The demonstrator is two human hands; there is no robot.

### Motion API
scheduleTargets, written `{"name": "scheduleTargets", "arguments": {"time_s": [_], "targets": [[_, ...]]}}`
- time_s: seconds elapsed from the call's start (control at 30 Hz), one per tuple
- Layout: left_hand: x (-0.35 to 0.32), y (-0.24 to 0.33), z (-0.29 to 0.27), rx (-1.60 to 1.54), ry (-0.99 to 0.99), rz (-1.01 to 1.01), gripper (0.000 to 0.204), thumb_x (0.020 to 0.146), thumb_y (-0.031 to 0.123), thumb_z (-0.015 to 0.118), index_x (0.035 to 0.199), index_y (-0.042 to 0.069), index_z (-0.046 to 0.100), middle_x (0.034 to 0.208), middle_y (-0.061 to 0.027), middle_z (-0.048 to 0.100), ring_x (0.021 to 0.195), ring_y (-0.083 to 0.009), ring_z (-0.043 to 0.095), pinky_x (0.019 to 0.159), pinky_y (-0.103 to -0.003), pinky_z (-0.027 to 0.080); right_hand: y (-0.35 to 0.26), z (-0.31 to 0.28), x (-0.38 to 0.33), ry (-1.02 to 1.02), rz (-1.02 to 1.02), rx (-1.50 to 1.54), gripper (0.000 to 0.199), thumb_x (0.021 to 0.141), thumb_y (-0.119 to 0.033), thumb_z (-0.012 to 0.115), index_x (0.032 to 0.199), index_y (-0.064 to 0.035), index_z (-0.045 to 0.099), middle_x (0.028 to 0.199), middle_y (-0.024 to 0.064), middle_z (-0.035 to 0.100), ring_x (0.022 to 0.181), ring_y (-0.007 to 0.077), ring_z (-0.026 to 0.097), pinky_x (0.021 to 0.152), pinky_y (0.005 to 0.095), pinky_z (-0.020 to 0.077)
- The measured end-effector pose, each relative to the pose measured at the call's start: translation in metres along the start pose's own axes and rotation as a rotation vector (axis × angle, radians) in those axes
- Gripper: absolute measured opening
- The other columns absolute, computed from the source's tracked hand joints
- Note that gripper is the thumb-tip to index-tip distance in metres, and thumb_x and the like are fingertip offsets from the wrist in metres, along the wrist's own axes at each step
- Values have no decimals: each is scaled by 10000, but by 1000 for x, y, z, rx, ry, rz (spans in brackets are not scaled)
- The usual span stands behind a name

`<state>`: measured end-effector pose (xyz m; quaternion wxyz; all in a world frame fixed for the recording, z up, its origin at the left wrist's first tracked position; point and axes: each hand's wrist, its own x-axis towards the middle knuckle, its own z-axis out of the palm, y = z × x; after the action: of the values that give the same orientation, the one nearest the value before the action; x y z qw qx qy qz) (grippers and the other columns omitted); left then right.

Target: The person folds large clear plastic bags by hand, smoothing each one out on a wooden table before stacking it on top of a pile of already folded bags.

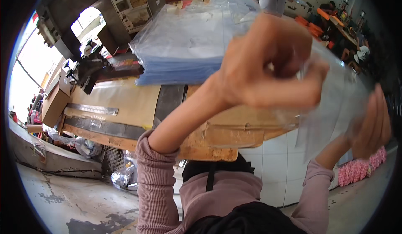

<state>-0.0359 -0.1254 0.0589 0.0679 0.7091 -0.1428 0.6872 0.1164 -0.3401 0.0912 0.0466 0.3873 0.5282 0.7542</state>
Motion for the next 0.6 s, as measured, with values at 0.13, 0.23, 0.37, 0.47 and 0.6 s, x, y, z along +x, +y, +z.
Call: {"name": "scheduleTargets", "arguments": {"time_s": [0.13,0.23,0.37,0.47,0.6], "targets": [[-41,15,-2,-150,-4,-7,194,664,-5,673,793,121,601,743,-23,520,507,-100,470,398,-225,374,-50,-30,-26,-40,154,209,129,862,-71,530,966,-76,605,841,113,651,817,232,606,724,374,469],[-109,45,-50,-121,-359,-489,248,724,-20,660,925,124,642,969,-127,534,764,-172,583,571,-245,500,-137,-56,-45,-364,411,658,160,888,-197,519,979,-145,640,989,49,644,969,207,557,749,365,428],[-158,103,-71,-526,-543,-1467,412,884,116,529,1279,192,434,1225,-241,425,1100,-293,507,851,-364,463,-196,-94,-53,-560,673,880,202,878,-214,525,932,-112,691,1011,71,640,933,217,557,751,345,419],[-157,123,-59,-760,-570,-1574,528,909,49,414,1365,89,152,1294,-220,404,1135,-302,499,968,-360,341,-220,-107,-54,-748,925,861,215,838,-177,536,955,-89,692,1011,71,641,907,251,546,755,343,416],[-157,118,-24,-1107,-511,-1667,627,901,-27,304,1385,25,-92,1252,-212,471,1125,-298,520,1005,-359,312,-207,-95,-56,-824,958,759,340,727,2,461,970,-76,684,1061,103,611,908,304,502,780,399,400]]}}
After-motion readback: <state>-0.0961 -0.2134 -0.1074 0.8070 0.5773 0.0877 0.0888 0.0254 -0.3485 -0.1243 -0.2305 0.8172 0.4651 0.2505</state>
